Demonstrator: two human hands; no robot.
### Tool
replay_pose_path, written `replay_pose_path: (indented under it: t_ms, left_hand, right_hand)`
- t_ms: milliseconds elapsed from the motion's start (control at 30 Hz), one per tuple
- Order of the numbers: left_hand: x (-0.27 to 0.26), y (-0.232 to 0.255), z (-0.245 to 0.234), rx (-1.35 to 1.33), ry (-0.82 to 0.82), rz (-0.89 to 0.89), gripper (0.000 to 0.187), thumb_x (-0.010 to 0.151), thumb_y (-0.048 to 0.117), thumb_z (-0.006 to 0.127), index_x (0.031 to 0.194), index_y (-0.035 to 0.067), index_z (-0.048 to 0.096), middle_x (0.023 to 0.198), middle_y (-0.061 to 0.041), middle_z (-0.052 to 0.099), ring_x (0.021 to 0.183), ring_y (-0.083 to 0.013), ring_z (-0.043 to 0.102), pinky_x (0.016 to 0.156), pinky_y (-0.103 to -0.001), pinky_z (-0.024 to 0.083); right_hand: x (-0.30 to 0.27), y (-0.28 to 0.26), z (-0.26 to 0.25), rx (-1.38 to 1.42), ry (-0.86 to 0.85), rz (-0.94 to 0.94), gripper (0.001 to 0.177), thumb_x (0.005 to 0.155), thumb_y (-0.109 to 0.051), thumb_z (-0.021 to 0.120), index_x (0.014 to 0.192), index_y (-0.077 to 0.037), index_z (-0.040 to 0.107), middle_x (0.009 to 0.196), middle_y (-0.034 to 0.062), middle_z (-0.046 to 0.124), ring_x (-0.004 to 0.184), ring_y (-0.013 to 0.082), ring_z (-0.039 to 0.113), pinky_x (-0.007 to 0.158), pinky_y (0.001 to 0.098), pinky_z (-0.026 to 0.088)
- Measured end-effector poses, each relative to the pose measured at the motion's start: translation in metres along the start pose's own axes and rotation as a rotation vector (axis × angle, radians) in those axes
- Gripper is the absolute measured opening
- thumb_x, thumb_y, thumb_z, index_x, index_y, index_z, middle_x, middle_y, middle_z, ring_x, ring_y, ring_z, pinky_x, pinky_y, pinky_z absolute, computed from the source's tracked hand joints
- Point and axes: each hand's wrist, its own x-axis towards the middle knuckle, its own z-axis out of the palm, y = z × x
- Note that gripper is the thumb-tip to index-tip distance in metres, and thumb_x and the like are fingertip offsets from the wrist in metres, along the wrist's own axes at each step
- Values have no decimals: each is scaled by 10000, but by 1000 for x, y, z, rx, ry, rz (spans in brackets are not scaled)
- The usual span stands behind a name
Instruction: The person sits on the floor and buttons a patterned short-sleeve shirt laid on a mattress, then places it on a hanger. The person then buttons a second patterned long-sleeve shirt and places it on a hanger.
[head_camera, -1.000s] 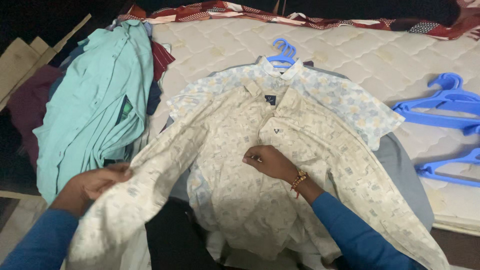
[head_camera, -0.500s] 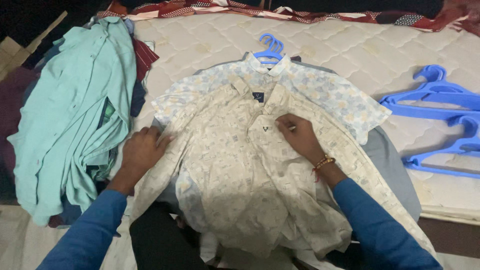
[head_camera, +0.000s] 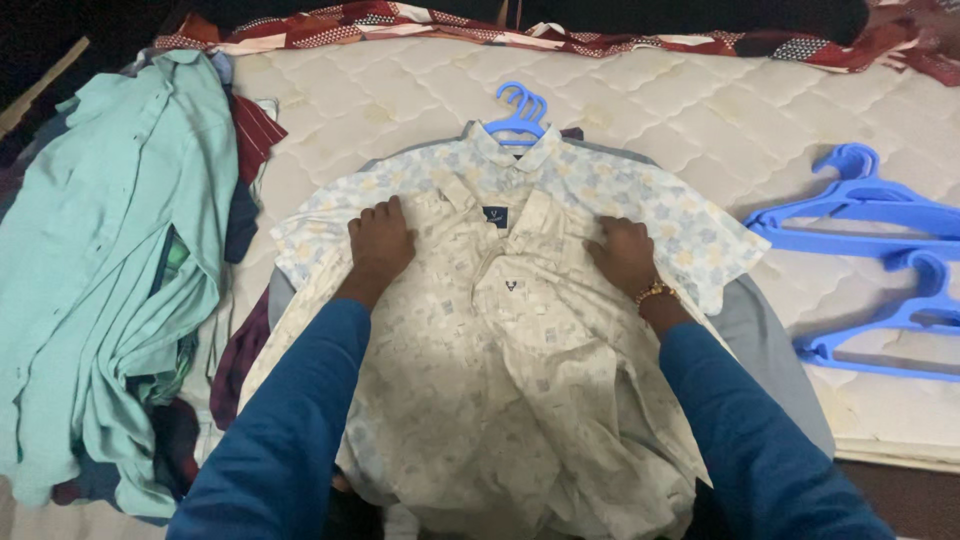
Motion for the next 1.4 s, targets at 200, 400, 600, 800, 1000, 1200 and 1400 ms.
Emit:
replay_pose_path:
  t_ms: [200, 400, 600, 800, 1000, 1200, 1400]
  left_hand:
    - [26, -38, -12, -195, -369, -126, 538, 1017, 520, 562, 1222, 31, 650, 1180, -208, 698, 1136, -375, 653, 968, -562, 471]
    - [75, -80, -32, -451, -488, 159, 570, 959, 541, 604, 1170, 12, 632, 1115, -239, 691, 1087, -388, 666, 932, -457, 500]
    - [133, -64, -47, -460, -200, 136, 452, 960, 353, 716, 1211, 22, 537, 1158, -228, 646, 1142, -381, 594, 963, -514, 438]
    - [121, -9, -40, -214, 163, 48, 569, 823, 171, 801, 1319, 133, 524, 1331, -153, 465, 1224, -366, 407, 964, -606, 286]
    - [18, 70, -33, -368, 220, 109, 449, 834, 111, 736, 1241, 147, 550, 1223, -121, 499, 1172, -344, 450, 868, -547, 311]
    - [-84, 140, -29, -629, 2, 26, 306, 868, 116, 683, 1144, 100, 550, 1083, -132, 615, 1073, -355, 573, 866, -536, 368]
    - [-120, 178, -6, -578, -254, -161, 334, 1049, 405, 607, 1124, 81, 598, 1104, -159, 669, 1063, -355, 620, 927, -535, 438]
  right_hand:
    - [23, 18, -6, 40, -69, -18, 213, 989, -243, 671, 1015, -39, 618, 932, 248, 711, 916, 448, 671, 850, 540, 543]
    - [62, 31, -65, 20, -104, 150, 213, 1015, -244, 634, 1126, -80, 555, 870, 266, 700, 855, 488, 681, 751, 582, 518]
    - [127, 25, -72, 50, 146, 135, 184, 1013, -124, 670, 1074, -26, 528, 891, 264, 701, 867, 500, 671, 757, 585, 503]
    - [119, 16, -39, 37, 292, 80, 261, 909, -93, 723, 1128, -41, 590, 968, 221, 698, 923, 443, 650, 764, 550, 488]
    - [27, -57, -22, 267, 152, -299, 39, 882, -55, 662, 888, -19, 673, 905, 181, 671, 908, 381, 620, 846, 481, 495]
    - [-75, -121, 9, 187, -184, -129, 337, 828, -302, 756, 877, 18, 662, 859, 223, 658, 840, 418, 653, 722, 495, 517]
    - [-93, -68, 21, 586, -140, 232, 280, 923, -288, 724, 898, -10, 712, 746, 81, 690, 708, 255, 665, 644, 384, 517]
